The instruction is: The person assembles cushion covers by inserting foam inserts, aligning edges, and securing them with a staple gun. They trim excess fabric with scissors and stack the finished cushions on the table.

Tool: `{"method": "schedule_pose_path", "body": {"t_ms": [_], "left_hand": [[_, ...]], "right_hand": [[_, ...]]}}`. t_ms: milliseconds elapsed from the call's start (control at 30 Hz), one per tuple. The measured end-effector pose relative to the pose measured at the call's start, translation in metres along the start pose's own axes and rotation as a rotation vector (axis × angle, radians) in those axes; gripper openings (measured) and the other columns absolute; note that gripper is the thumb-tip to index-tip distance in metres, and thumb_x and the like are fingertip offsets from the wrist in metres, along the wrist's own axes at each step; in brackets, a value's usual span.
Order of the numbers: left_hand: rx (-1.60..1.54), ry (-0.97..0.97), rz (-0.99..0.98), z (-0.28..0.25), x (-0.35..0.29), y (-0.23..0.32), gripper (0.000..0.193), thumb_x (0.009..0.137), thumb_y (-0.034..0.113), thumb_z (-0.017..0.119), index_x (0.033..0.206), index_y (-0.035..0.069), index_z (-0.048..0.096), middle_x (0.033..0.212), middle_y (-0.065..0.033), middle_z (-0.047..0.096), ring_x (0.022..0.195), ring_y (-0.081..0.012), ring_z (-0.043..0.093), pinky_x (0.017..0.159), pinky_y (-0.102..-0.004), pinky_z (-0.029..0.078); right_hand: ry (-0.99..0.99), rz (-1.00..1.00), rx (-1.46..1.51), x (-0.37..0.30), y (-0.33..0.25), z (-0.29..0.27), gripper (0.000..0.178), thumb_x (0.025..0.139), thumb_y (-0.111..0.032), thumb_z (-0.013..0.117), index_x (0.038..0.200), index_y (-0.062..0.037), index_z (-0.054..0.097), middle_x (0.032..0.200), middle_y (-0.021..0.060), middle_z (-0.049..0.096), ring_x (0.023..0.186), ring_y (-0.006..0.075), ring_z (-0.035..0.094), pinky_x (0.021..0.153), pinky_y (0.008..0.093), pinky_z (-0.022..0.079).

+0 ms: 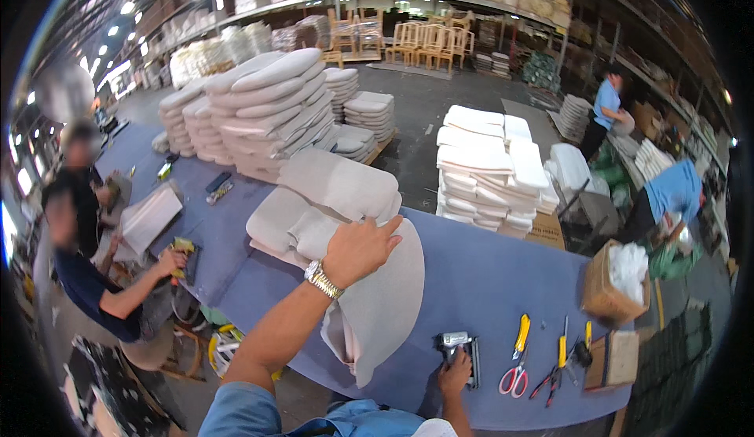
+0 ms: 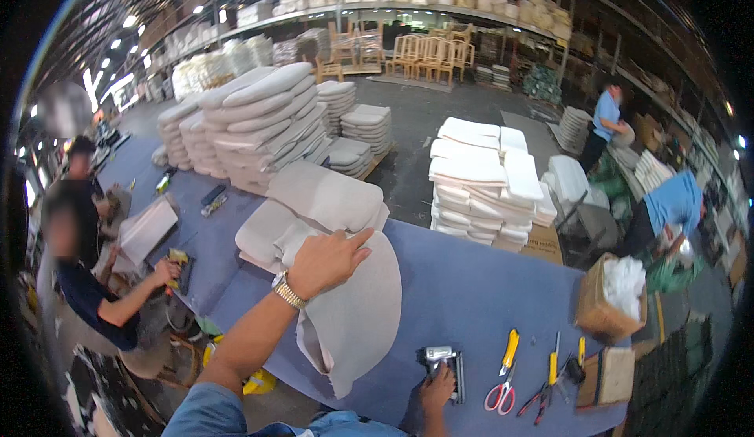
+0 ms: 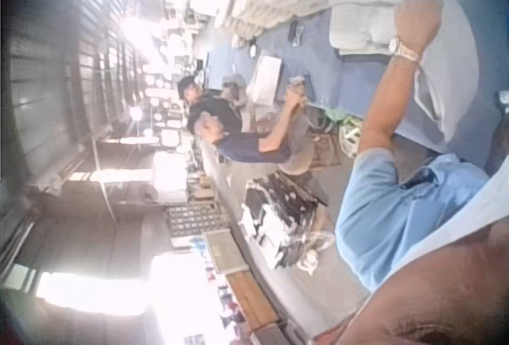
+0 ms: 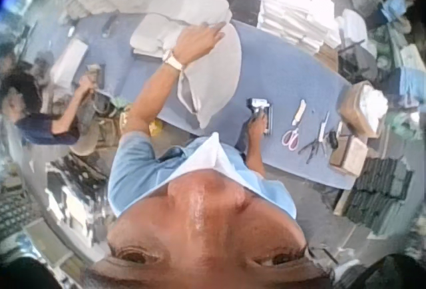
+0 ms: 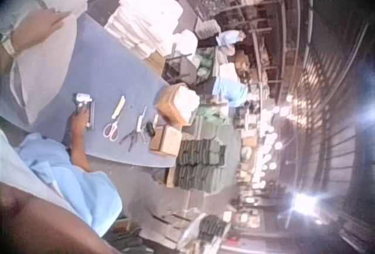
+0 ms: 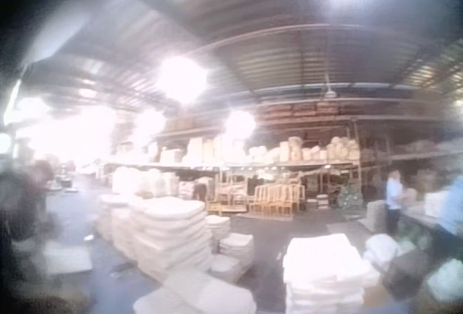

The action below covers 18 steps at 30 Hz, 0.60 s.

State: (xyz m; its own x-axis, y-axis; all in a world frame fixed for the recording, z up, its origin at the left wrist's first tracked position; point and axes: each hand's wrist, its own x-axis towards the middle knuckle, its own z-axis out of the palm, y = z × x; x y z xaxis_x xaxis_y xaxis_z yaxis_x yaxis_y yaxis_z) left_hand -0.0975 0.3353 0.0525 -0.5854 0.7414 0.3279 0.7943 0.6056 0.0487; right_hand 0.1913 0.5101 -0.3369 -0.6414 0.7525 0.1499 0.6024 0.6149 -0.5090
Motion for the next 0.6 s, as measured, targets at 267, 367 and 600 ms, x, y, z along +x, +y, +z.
{"method": "schedule_pose_path", "body": {"t_ms": [267,367,600], "left_hand": [[0.027,-0.065,-0.01,0.031,0.038,-0.014,0.045,0.101,0.046,0.053,0.134,0.016,0.061,0.086,-0.0169,0.071,0.072,-0.0342,0.071,0.06,-0.0479,0.054],[0.018,-0.12,0.103,0.041,0.073,0.009,0.049,0.101,0.047,0.054,0.134,0.011,0.061,0.086,-0.0157,0.07,0.074,-0.0322,0.071,0.061,-0.046,0.055],[-0.033,-0.079,0.092,0.048,0.074,0.015,0.047,0.098,0.045,0.06,0.128,0.009,0.065,0.079,-0.0123,0.069,0.073,-0.0297,0.071,0.06,-0.0437,0.054]], "right_hand": [[-0.03,0.007,0.062,0.015,-0.014,-0.018,0.066,0.081,-0.004,0.07,0.143,-0.0011,0.047,0.131,0.0248,0.057,0.123,0.0455,0.054,0.104,0.0547,0.043],[-0.058,0.152,0.296,0.04,0.077,0.03,0.064,0.08,-0.004,0.067,0.141,0.0024,0.049,0.135,0.0283,0.056,0.126,0.0452,0.055,0.11,0.0521,0.041],[0.133,0.125,-0.065,0.033,0.112,0.0,0.065,0.089,-0.033,0.068,0.142,0.0008,0.053,0.136,0.0285,0.059,0.126,0.0477,0.056,0.106,0.0566,0.044]]}}
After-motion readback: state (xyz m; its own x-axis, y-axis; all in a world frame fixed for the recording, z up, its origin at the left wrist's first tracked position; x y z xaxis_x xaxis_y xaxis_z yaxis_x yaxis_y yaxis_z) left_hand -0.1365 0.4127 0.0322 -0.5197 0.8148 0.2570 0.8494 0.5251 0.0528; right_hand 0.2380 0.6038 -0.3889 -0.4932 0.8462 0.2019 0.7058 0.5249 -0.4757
